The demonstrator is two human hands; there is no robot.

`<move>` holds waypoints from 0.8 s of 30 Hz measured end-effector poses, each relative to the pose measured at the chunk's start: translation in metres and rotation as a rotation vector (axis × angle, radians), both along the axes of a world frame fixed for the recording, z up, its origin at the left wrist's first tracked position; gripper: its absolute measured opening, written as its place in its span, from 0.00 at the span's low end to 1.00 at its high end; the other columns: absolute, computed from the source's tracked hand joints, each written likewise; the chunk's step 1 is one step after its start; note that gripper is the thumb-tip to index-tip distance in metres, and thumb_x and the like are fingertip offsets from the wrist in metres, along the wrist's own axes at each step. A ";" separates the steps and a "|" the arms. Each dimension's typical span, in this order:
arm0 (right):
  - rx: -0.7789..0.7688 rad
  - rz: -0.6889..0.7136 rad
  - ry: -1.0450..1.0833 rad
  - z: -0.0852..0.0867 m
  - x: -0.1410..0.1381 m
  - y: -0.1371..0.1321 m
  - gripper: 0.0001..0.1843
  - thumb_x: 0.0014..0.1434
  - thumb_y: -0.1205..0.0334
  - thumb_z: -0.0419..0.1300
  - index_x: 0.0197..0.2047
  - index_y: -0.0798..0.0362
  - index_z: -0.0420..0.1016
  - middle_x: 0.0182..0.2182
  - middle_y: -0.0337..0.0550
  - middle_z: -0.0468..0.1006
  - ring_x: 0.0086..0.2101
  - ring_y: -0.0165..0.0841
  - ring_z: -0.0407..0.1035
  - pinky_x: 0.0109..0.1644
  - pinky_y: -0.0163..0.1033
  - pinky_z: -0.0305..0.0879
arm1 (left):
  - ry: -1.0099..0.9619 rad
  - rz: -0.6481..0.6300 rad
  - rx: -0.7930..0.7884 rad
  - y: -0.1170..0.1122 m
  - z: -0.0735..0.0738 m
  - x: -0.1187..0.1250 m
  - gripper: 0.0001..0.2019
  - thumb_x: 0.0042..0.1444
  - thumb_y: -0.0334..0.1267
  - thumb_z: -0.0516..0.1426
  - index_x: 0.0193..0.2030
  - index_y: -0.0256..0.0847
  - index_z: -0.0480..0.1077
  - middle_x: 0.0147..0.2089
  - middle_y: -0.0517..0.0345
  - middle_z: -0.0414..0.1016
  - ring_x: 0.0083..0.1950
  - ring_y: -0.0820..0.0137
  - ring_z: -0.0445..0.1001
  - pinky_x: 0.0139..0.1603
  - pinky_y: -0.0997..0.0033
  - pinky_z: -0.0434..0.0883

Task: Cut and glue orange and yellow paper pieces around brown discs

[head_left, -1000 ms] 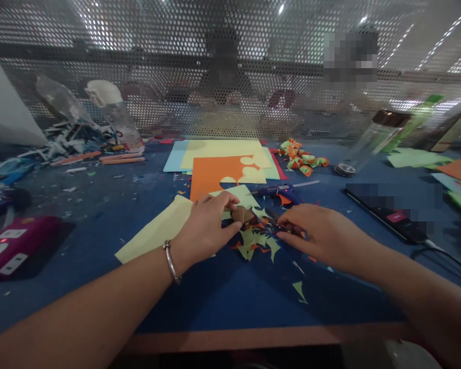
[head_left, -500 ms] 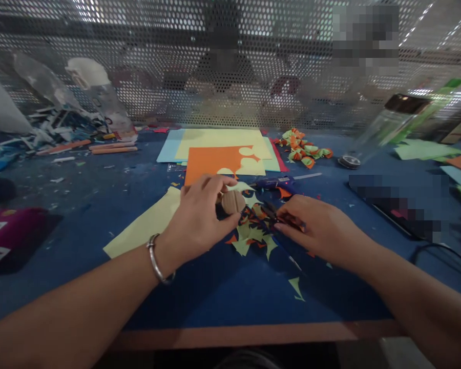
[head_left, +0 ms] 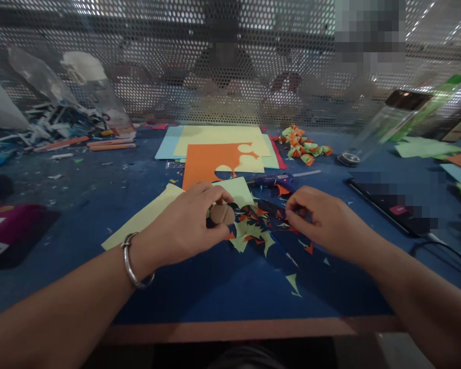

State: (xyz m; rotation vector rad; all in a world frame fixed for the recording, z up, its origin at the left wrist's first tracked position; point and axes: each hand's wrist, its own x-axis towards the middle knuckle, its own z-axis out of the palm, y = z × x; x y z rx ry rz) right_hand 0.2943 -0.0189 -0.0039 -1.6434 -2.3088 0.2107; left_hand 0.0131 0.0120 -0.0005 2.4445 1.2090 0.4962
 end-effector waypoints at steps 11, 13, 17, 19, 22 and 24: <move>-0.052 -0.055 -0.040 0.001 0.002 0.001 0.08 0.62 0.59 0.56 0.33 0.52 0.72 0.29 0.41 0.76 0.24 0.30 0.65 0.29 0.36 0.58 | -0.106 0.160 0.010 0.019 -0.003 -0.006 0.12 0.57 0.37 0.56 0.48 0.44 0.71 0.53 0.50 0.76 0.49 0.58 0.73 0.49 0.57 0.70; -0.071 -0.057 -0.053 0.001 0.002 0.000 0.08 0.62 0.59 0.56 0.33 0.52 0.72 0.29 0.42 0.77 0.24 0.30 0.65 0.29 0.36 0.57 | -0.105 0.181 0.020 0.024 -0.006 -0.008 0.13 0.58 0.37 0.56 0.50 0.44 0.71 0.53 0.50 0.76 0.49 0.58 0.73 0.51 0.55 0.70; -0.099 -0.048 -0.030 0.001 0.001 0.000 0.09 0.63 0.57 0.56 0.34 0.51 0.72 0.29 0.42 0.77 0.24 0.31 0.67 0.29 0.36 0.57 | -0.088 0.189 0.014 0.025 -0.010 -0.008 0.14 0.60 0.39 0.57 0.52 0.44 0.71 0.56 0.50 0.75 0.53 0.57 0.72 0.54 0.53 0.68; -0.105 -0.038 -0.007 0.002 0.001 0.000 0.09 0.63 0.57 0.56 0.34 0.51 0.71 0.29 0.42 0.77 0.24 0.31 0.67 0.29 0.36 0.58 | -0.063 0.158 0.004 0.022 -0.011 -0.005 0.15 0.59 0.39 0.57 0.53 0.44 0.71 0.56 0.50 0.75 0.55 0.56 0.72 0.55 0.53 0.68; -0.115 -0.054 0.010 0.002 0.000 0.000 0.09 0.63 0.57 0.56 0.34 0.51 0.71 0.28 0.41 0.77 0.25 0.31 0.68 0.29 0.36 0.58 | -0.016 0.094 0.000 0.020 -0.012 -0.003 0.17 0.59 0.41 0.58 0.55 0.44 0.70 0.57 0.48 0.75 0.58 0.53 0.71 0.57 0.52 0.68; -0.123 -0.070 0.003 0.002 0.000 0.000 0.09 0.63 0.56 0.56 0.34 0.51 0.71 0.28 0.41 0.78 0.25 0.31 0.68 0.29 0.36 0.58 | -0.001 0.088 0.023 0.021 -0.013 -0.005 0.19 0.59 0.43 0.58 0.57 0.45 0.70 0.59 0.48 0.74 0.61 0.51 0.69 0.60 0.48 0.66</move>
